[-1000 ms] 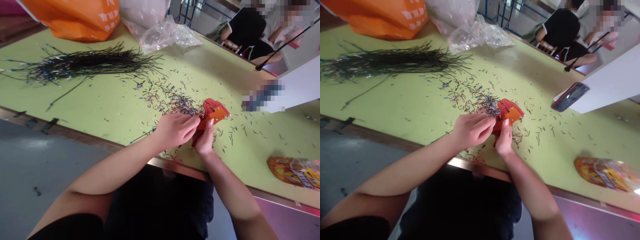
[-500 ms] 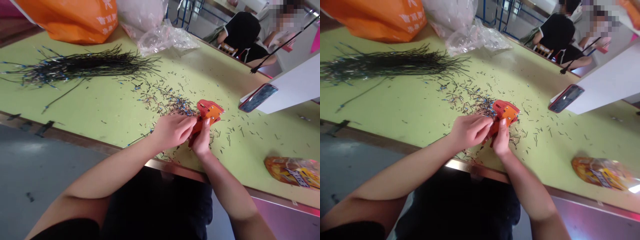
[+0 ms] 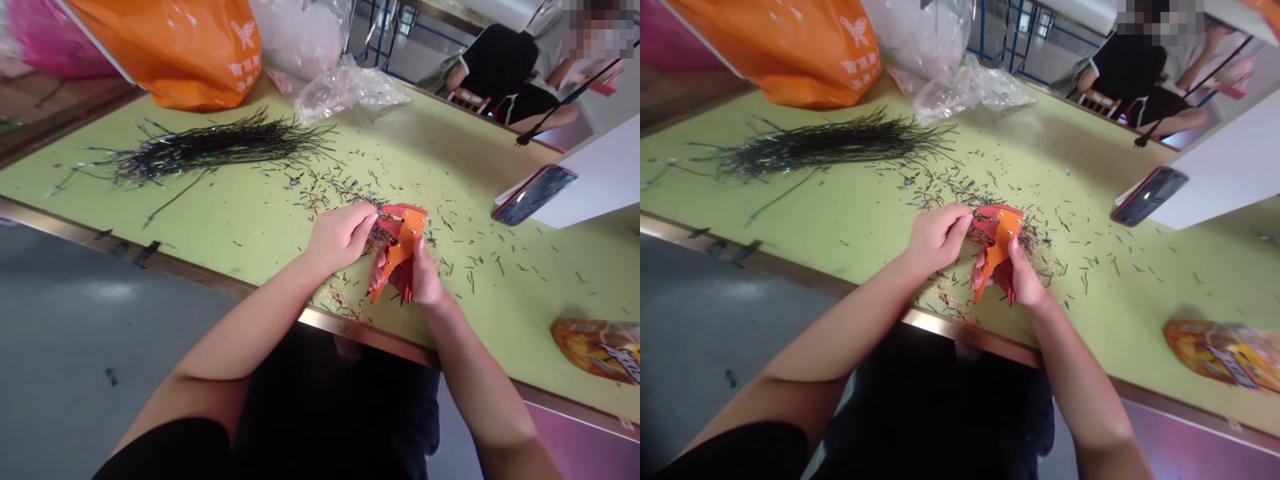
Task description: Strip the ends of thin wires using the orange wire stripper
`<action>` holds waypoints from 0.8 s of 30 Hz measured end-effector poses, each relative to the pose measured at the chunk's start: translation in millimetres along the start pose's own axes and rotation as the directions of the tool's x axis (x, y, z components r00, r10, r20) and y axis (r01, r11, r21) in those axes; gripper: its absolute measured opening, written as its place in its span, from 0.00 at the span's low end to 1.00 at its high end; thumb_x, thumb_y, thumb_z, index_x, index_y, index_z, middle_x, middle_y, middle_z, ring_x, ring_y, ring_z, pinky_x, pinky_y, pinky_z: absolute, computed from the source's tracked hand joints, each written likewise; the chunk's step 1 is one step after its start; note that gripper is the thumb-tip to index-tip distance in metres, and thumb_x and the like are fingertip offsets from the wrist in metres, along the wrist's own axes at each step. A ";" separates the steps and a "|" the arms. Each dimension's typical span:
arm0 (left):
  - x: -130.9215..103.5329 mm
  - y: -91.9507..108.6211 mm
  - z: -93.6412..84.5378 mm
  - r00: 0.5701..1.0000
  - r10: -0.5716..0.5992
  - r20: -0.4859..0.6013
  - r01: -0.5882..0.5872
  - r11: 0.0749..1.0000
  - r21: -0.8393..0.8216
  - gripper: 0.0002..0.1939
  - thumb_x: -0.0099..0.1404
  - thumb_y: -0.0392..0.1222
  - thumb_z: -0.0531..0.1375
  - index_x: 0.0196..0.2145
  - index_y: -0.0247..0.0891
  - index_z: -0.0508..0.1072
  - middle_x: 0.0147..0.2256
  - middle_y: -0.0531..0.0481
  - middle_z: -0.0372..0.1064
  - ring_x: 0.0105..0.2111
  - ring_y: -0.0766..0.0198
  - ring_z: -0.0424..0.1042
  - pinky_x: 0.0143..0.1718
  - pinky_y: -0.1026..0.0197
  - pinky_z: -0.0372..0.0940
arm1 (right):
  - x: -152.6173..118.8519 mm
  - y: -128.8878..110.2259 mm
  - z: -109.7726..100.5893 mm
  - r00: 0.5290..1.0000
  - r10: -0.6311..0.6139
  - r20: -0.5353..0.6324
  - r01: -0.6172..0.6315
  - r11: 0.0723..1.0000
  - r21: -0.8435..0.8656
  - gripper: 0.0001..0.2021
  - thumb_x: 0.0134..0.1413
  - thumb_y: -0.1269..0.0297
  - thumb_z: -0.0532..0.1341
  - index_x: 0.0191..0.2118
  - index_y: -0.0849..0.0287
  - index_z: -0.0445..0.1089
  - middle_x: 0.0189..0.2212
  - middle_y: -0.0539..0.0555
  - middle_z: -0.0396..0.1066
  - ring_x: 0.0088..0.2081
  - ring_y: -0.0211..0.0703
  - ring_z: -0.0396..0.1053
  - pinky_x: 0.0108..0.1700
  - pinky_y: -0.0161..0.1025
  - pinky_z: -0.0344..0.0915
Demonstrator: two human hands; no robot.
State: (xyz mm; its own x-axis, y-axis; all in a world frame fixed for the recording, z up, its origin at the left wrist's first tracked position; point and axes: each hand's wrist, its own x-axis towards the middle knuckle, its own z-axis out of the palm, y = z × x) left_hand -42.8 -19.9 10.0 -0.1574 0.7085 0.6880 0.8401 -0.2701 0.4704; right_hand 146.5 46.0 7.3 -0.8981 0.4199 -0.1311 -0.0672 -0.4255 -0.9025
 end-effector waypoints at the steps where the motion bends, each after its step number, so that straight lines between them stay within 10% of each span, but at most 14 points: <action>1: -0.4 -0.7 -0.3 1.000 0.001 0.012 -0.001 1.000 0.007 0.16 0.81 0.45 0.48 0.40 0.41 0.73 0.30 0.51 0.76 0.28 0.63 0.74 0.31 0.60 0.63 | 0.3 0.5 -1.1 1.000 0.004 0.003 -0.003 1.000 -0.009 0.38 0.56 0.20 0.55 0.36 0.56 0.76 0.24 0.54 0.74 0.27 0.46 0.74 0.32 0.44 0.75; 24: 0.5 -7.8 2.8 0.981 -0.057 0.183 0.016 0.976 0.216 0.16 0.80 0.45 0.45 0.44 0.40 0.71 0.26 0.50 0.74 0.25 0.58 0.72 0.26 0.57 0.52 | 5.1 3.6 1.5 0.980 -0.007 -0.201 -0.031 0.982 -0.185 0.37 0.55 0.20 0.57 0.27 0.54 0.70 0.17 0.49 0.66 0.20 0.42 0.68 0.26 0.42 0.69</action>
State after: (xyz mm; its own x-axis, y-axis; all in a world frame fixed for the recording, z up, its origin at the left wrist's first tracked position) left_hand -48.1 -15.6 5.1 -0.1074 0.8301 0.5471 0.9298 -0.1110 0.3509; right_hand 141.0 45.4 4.0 -0.7918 0.5754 -0.2047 0.0423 -0.2826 -0.9583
